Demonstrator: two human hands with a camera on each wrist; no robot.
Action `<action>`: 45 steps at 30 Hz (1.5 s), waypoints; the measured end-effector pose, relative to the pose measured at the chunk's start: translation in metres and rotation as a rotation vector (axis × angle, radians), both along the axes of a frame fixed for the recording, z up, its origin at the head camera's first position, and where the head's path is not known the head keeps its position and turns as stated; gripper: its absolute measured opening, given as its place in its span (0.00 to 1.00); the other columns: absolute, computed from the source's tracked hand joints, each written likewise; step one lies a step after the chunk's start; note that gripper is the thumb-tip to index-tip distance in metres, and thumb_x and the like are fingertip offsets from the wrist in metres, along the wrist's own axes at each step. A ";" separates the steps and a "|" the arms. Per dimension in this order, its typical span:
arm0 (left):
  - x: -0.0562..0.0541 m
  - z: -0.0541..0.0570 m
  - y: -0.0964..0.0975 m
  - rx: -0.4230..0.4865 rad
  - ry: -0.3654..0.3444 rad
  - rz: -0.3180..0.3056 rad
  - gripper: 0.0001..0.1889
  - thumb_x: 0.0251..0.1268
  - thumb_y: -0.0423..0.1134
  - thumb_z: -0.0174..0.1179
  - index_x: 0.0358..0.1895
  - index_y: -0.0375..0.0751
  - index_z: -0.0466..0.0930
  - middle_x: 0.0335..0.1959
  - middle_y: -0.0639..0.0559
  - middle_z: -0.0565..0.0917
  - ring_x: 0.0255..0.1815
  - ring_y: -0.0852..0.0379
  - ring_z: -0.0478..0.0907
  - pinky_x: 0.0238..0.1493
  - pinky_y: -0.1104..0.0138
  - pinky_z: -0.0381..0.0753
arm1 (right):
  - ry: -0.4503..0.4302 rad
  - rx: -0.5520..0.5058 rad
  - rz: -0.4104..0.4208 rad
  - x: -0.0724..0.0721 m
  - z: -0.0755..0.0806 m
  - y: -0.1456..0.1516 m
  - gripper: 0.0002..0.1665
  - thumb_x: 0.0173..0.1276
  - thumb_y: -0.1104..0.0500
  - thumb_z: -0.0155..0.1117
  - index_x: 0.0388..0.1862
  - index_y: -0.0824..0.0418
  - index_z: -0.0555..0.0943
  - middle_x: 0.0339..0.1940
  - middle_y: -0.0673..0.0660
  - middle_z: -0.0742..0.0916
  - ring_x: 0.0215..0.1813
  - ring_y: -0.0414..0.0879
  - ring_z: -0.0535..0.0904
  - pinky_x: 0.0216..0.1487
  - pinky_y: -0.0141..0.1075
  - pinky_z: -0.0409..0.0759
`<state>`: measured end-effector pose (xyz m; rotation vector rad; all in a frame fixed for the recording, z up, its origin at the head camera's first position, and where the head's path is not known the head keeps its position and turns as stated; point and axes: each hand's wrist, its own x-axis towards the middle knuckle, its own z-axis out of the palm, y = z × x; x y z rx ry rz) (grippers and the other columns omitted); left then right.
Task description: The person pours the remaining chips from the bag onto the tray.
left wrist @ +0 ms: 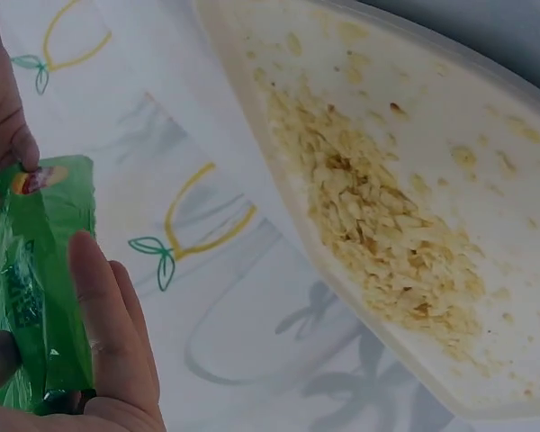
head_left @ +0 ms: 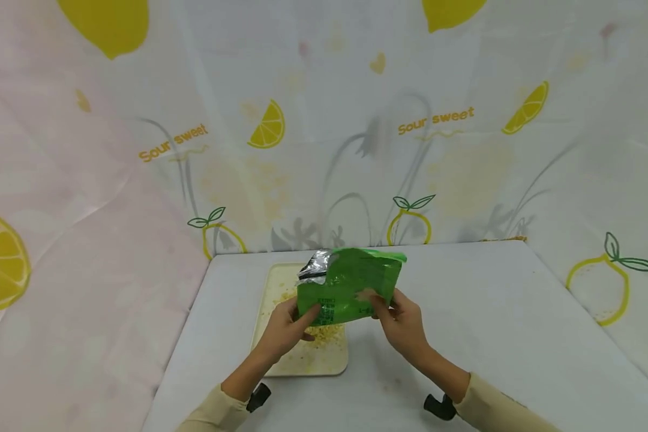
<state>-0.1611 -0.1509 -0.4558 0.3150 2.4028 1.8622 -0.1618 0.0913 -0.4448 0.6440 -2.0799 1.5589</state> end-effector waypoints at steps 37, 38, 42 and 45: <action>-0.003 0.007 0.040 -0.097 0.078 -0.156 0.17 0.75 0.46 0.55 0.49 0.34 0.83 0.34 0.38 0.86 0.32 0.55 0.86 0.27 0.64 0.86 | 0.267 0.179 -0.088 -0.012 -0.018 0.074 0.15 0.57 0.77 0.69 0.42 0.64 0.83 0.28 0.58 0.89 0.23 0.39 0.79 0.23 0.22 0.75; -0.003 0.005 0.041 -0.126 0.113 -0.155 0.16 0.74 0.45 0.57 0.48 0.35 0.84 0.34 0.39 0.87 0.31 0.55 0.86 0.27 0.66 0.86 | 0.272 0.188 -0.095 -0.011 -0.019 0.076 0.16 0.57 0.78 0.68 0.43 0.65 0.82 0.29 0.57 0.88 0.24 0.39 0.80 0.24 0.22 0.75; -0.002 0.002 0.041 -0.215 0.217 -0.185 0.13 0.71 0.45 0.61 0.47 0.40 0.85 0.37 0.43 0.89 0.32 0.59 0.86 0.26 0.69 0.84 | 0.289 0.229 -0.112 -0.005 -0.024 0.087 0.20 0.56 0.81 0.66 0.46 0.67 0.79 0.32 0.56 0.87 0.26 0.40 0.82 0.27 0.21 0.77; -0.001 0.002 0.033 -0.247 0.237 -0.182 0.11 0.71 0.45 0.60 0.46 0.43 0.85 0.38 0.47 0.88 0.34 0.59 0.86 0.28 0.71 0.84 | 0.261 0.221 -0.114 -0.004 -0.027 0.096 0.20 0.57 0.81 0.64 0.47 0.67 0.78 0.34 0.58 0.88 0.26 0.41 0.84 0.26 0.21 0.77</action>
